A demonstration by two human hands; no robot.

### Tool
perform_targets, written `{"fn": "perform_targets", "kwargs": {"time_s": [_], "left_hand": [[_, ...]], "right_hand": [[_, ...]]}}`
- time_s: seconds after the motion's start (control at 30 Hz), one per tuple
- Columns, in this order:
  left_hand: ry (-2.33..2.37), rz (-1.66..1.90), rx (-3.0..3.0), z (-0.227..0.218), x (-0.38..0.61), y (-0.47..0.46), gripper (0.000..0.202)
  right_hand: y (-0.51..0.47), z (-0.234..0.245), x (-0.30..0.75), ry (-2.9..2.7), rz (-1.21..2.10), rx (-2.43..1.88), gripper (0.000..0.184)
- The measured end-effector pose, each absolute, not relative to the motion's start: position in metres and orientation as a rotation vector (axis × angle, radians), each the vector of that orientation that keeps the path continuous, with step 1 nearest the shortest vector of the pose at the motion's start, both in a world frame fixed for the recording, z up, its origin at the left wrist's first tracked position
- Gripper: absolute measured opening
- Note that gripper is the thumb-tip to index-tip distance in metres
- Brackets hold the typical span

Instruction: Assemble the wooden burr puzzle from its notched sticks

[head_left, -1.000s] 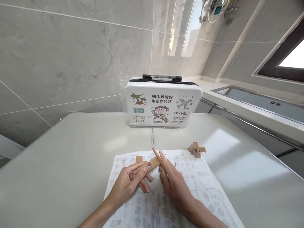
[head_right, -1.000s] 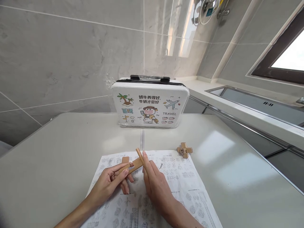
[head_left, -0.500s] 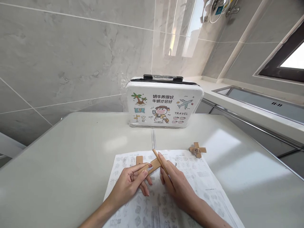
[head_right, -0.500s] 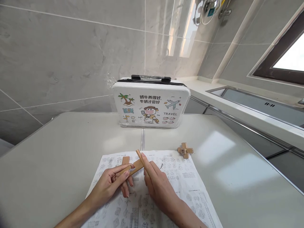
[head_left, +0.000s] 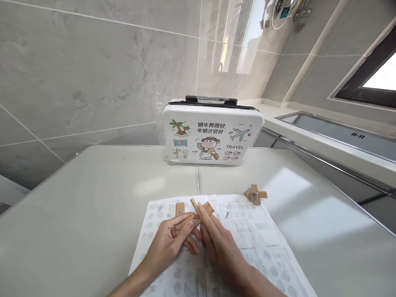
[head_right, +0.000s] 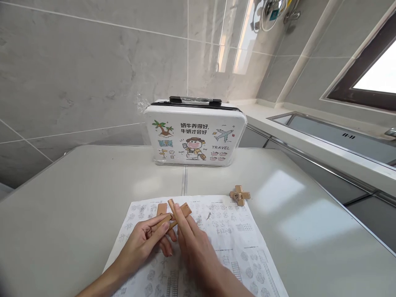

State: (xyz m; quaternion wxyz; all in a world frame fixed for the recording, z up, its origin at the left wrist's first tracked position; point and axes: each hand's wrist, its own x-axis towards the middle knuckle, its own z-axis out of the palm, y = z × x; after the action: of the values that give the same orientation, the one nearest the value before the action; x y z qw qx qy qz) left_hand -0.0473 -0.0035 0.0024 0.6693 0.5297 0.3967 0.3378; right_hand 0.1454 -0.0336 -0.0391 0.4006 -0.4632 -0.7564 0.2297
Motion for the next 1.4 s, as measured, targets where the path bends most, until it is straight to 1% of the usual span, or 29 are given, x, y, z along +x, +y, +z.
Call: {"fn": "perform_targets", "kwargs": {"time_s": [0.13, 0.23, 0.47, 0.57, 0.77, 1.0, 1.17, 1.23, 1.4], "left_hand": [[0.899, 0.765, 1.225, 0.004, -0.043, -0.006, 0.050], [0.891, 0.752, 1.231, 0.005, -0.041, -0.007, 0.047], [0.871, 0.756, 1.215, 0.003, -0.038, -0.012, 0.039], [0.875, 0.761, 1.203, 0.001, -0.038, -0.013, 0.041], [0.885, 0.755, 1.183, 0.002, -0.040, -0.012, 0.050], [0.895, 0.786, 1.231, 0.005, -0.041, -0.010, 0.047], [1.019, 0.941, 1.355, 0.005, -0.047, -0.001, 0.042], [1.096, 1.007, 1.380, 0.007, -0.049, 0.002, 0.040], [1.108, 1.048, 1.279, 0.010, -0.051, 0.006, 0.042]], "right_hand": [[-0.034, -0.040, 0.143, -1.912, 0.522, -1.154, 0.071], [-0.033, -0.043, 0.143, -1.871, 0.475, -1.198, 0.070], [-0.035, -0.046, 0.140, -1.778, 0.591, -1.268, 0.065], [-0.034, -0.044, 0.142, -1.782, 0.615, -1.248, 0.063], [-0.030, -0.039, 0.149, -1.842, 0.690, -1.214, 0.058], [-0.030, -0.035, 0.150, -1.867, 0.655, -1.228, 0.058], [-0.030, -0.037, 0.151, -1.793, 0.682, -1.252, 0.071], [-0.030, -0.039, 0.152, -1.777, 0.711, -1.261, 0.073], [-0.029, -0.038, 0.152, -1.851, 0.665, -1.237, 0.064]]}}
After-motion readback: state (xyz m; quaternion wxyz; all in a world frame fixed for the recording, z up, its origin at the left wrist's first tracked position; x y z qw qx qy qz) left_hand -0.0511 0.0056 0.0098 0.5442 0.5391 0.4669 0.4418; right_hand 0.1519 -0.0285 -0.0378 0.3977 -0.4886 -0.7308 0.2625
